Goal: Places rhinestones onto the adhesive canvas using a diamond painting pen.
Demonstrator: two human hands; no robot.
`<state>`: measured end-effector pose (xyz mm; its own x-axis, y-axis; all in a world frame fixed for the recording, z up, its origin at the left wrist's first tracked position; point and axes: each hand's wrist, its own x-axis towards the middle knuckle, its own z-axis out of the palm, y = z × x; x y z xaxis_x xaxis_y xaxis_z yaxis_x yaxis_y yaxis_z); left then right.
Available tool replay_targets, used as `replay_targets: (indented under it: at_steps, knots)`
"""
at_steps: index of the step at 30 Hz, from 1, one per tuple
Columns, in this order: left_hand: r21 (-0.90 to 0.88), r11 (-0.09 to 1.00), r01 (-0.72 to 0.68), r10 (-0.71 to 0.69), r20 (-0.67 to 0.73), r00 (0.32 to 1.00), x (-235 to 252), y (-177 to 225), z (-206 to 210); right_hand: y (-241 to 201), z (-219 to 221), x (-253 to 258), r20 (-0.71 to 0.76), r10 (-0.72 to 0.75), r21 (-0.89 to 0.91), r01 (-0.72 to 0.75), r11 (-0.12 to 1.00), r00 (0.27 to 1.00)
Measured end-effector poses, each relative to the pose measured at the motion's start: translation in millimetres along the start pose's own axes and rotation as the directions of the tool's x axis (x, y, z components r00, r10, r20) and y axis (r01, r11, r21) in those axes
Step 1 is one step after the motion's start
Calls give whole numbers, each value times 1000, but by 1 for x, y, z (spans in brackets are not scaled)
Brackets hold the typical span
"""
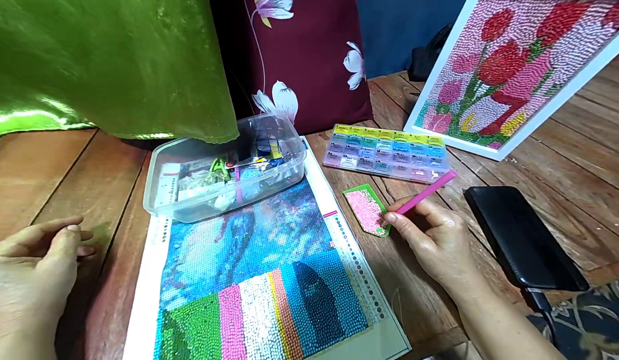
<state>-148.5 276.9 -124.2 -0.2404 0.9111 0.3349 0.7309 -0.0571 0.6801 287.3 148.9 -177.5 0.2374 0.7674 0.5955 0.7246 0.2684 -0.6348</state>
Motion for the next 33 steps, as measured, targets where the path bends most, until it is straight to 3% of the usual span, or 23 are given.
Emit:
replay_targets:
  at_steps: [25,33]
  knots:
    - [12,999,31,-31,-2,1000,-4,9,0,1,1,0,25,3,-13,-2,1000,1000]
    - [-26,1000,-11,11,0,1000,4,-14,-1,-1,0,0,20,4,-11,-4,1000,1000]
